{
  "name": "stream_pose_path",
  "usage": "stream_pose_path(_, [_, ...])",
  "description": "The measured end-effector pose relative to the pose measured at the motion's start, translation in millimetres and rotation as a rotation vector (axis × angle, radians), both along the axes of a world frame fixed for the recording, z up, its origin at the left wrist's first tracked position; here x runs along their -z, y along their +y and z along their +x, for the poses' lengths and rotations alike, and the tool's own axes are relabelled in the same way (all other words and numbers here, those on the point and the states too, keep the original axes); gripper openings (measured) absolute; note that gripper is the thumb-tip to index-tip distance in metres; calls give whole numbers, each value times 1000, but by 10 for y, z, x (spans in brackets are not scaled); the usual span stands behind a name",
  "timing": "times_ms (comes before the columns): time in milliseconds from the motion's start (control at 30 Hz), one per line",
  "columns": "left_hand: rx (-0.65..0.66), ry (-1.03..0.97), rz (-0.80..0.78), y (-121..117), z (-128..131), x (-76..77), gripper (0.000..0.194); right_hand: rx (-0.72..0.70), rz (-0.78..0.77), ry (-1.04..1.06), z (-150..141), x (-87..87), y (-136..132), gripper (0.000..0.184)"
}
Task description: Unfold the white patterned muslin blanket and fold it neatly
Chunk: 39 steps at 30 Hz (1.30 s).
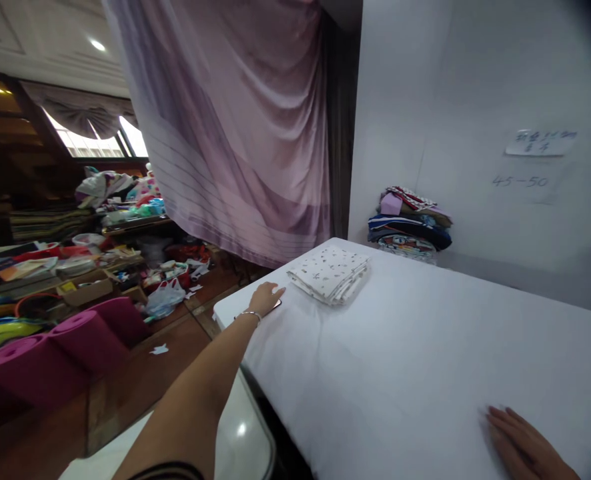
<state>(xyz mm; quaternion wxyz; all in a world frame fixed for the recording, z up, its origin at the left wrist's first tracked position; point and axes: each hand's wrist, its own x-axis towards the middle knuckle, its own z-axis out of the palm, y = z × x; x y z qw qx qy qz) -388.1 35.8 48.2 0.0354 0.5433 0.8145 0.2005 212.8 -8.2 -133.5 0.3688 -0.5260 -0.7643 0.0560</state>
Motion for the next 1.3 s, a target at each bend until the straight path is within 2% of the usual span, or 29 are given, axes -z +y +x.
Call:
stream_pose_path(133, [289,52,82,203,496,-14,57,17,-41,-21,-62,-121,-54,41])
stream_pose_path(233, [437,223,95,347,836,64,69,30,-95,-32,-103,-196,-98,42])
stream_pose_path(333, [469,441,81,480,1075,182,72,36,-118,-28,-133,-245,-119,41])
stream_pose_path(433, [442,450,53,594,1203,273,70,46,-122,-14,-154,-283,-121,41])
stream_pose_path(600, [445,378,44,708,1237,265,61,18,-111,-4,-177,-319,-124,40])
stream_pose_path(833, [523,204,-27,755,1102,40,42,-2,-54,-26,-170,-255,-92,38])
stream_pose_path(1033, [483,72,-80,856,999,-95,44,-22,26,-68,-174,-314,-93,36])
stream_pose_path(1233, [506,117,-68,792,1086,-34,41,-25,52,-110,-161,-309,-90,36])
stream_pose_path(1300, [519,155,-47,720,1132,44,52,-27,49,-127,-146,-280,-86,35])
